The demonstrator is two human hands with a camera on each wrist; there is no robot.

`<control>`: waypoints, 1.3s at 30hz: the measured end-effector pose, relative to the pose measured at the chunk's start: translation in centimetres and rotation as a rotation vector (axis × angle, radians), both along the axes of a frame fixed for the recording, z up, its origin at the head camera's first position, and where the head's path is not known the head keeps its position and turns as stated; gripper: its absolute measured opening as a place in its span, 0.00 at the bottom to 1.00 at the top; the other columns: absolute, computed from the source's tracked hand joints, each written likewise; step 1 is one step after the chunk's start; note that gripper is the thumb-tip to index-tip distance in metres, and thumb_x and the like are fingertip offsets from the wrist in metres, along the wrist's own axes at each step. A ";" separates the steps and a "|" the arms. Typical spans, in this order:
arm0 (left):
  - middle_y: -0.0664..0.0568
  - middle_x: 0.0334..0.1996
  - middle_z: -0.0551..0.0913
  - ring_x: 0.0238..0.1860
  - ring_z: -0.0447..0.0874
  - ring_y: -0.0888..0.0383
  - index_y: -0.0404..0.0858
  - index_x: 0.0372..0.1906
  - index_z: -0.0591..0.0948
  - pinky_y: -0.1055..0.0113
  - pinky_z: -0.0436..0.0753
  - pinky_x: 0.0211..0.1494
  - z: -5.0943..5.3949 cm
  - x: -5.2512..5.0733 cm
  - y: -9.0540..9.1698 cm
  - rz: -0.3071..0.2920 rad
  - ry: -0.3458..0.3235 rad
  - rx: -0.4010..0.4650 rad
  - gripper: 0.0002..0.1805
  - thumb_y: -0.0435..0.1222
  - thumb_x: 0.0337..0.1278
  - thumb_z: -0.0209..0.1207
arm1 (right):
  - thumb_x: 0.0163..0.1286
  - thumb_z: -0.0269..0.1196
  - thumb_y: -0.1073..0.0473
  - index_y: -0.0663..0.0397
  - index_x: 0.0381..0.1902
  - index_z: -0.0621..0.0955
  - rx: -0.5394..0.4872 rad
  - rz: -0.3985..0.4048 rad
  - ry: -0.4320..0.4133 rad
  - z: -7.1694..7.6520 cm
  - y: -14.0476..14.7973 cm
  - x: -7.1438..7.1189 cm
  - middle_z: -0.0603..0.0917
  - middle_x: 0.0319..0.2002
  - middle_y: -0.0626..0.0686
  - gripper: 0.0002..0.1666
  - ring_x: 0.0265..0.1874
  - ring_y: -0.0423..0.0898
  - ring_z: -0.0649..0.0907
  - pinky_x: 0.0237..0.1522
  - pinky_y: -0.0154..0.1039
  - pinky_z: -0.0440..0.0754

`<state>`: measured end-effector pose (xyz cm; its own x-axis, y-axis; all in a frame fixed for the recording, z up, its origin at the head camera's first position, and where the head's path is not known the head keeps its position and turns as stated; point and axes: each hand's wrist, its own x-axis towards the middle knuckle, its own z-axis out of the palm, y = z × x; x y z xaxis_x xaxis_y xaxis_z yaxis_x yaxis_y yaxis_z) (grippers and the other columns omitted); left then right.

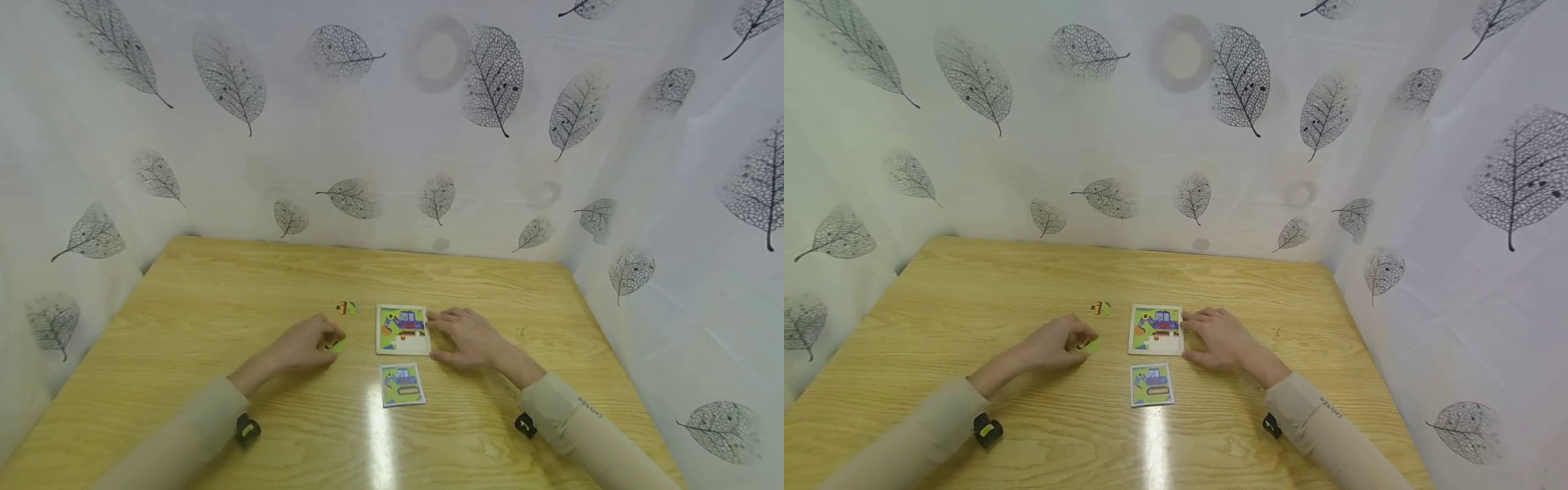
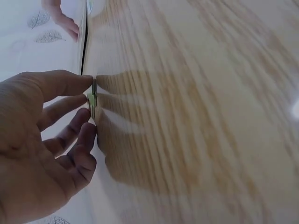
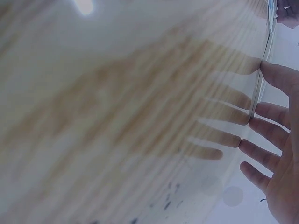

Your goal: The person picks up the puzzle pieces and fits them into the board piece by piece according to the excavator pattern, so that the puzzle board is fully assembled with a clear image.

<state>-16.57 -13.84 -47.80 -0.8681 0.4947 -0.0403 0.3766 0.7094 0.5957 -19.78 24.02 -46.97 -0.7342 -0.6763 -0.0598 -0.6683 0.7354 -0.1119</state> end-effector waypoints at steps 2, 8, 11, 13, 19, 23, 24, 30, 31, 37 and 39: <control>0.51 0.45 0.85 0.48 0.84 0.57 0.35 0.57 0.86 0.59 0.85 0.55 0.0 0.0 -0.5 -0.023 -0.002 0.010 0.21 0.35 0.59 0.71 | 0.72 0.64 0.36 0.50 0.71 0.78 0.000 0.000 0.000 0.0 0.0 0.0 0.74 0.77 0.52 0.38 0.72 0.59 0.78 0.76 0.62 0.71; 0.47 0.51 0.87 0.53 0.85 0.49 0.35 0.55 0.85 0.47 0.85 0.62 0.1 0.8 -1.6 0.037 0.016 0.022 0.20 0.40 0.61 0.71 | 0.72 0.64 0.36 0.50 0.72 0.78 0.004 0.000 0.003 0.1 0.0 0.1 0.74 0.77 0.52 0.38 0.72 0.59 0.77 0.76 0.62 0.71; 0.48 0.50 0.87 0.53 0.86 0.49 0.37 0.53 0.86 0.47 0.85 0.62 0.0 1.4 -1.8 0.078 0.055 -0.015 0.20 0.43 0.61 0.71 | 0.72 0.64 0.36 0.50 0.72 0.78 0.002 0.000 0.001 0.1 0.0 0.0 0.74 0.78 0.52 0.38 0.72 0.59 0.77 0.76 0.62 0.71; 0.50 0.47 0.87 0.50 0.86 0.52 0.39 0.52 0.86 0.49 0.86 0.60 -0.1 1.6 -1.9 0.096 0.077 -0.047 0.19 0.45 0.60 0.72 | 0.72 0.64 0.36 0.50 0.72 0.78 0.002 0.000 0.002 0.1 0.0 0.0 0.74 0.77 0.52 0.38 0.72 0.59 0.77 0.76 0.62 0.71; 0.55 0.38 0.83 0.40 0.78 0.61 0.42 0.47 0.87 0.61 0.83 0.47 0.0 1.9 -1.5 0.122 0.066 -0.077 0.17 0.47 0.58 0.74 | 0.72 0.64 0.35 0.49 0.72 0.78 0.006 0.000 0.006 0.0 0.0 -0.1 0.74 0.78 0.52 0.38 0.72 0.59 0.77 0.76 0.62 0.71; 0.56 0.36 0.81 0.38 0.75 0.62 0.42 0.45 0.87 0.66 0.80 0.43 0.2 2.0 -1.1 0.123 0.074 -0.094 0.17 0.47 0.57 0.74 | 0.72 0.64 0.35 0.49 0.72 0.78 0.006 0.003 0.014 -0.1 0.1 -0.1 0.74 0.77 0.52 0.38 0.72 0.59 0.78 0.75 0.62 0.72; 0.56 0.36 0.80 0.37 0.75 0.62 0.42 0.45 0.87 0.66 0.79 0.43 0.3 2.0 -1.0 0.123 0.080 -0.099 0.17 0.47 0.56 0.74 | 0.72 0.64 0.35 0.49 0.72 0.78 0.006 0.005 0.014 -0.1 0.1 -0.1 0.74 0.77 0.52 0.38 0.72 0.59 0.78 0.75 0.62 0.72; 0.55 0.36 0.81 0.38 0.75 0.62 0.42 0.45 0.87 0.65 0.80 0.43 0.3 2.0 -0.7 0.112 0.118 -0.119 0.14 0.42 0.56 0.74 | 0.72 0.63 0.34 0.49 0.72 0.78 0.012 -0.002 0.005 -0.1 0.0 -0.1 0.74 0.78 0.51 0.38 0.72 0.58 0.77 0.76 0.61 0.72; 0.55 0.37 0.81 0.37 0.75 0.62 0.42 0.45 0.87 0.65 0.80 0.43 0.3 2.0 -0.7 0.112 0.124 -0.122 0.14 0.41 0.56 0.74 | 0.72 0.63 0.34 0.48 0.72 0.78 0.014 -0.004 0.003 -0.1 0.0 -0.1 0.74 0.78 0.51 0.38 0.72 0.58 0.77 0.76 0.61 0.72; 0.54 0.37 0.82 0.37 0.75 0.62 0.41 0.46 0.88 0.65 0.80 0.43 0.1 2.1 -0.9 0.117 0.151 -0.123 0.13 0.38 0.55 0.73 | 0.72 0.63 0.34 0.48 0.72 0.78 0.021 -0.006 0.003 -0.2 0.0 -0.1 0.73 0.78 0.51 0.39 0.73 0.58 0.77 0.75 0.61 0.72; 0.54 0.37 0.82 0.37 0.74 0.62 0.41 0.46 0.88 0.65 0.80 0.42 0.0 2.1 -0.9 0.123 0.154 -0.118 0.13 0.39 0.55 0.73 | 0.72 0.63 0.34 0.49 0.72 0.78 0.022 -0.003 0.006 -0.1 0.0 -0.1 0.74 0.78 0.51 0.38 0.72 0.59 0.77 0.75 0.62 0.72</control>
<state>-14.46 -14.74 -47.78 -0.9218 0.3849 0.0457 0.3633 0.8170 0.4478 -19.91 24.02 -47.10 -0.7369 -0.6724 -0.0700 -0.6665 0.7399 -0.0914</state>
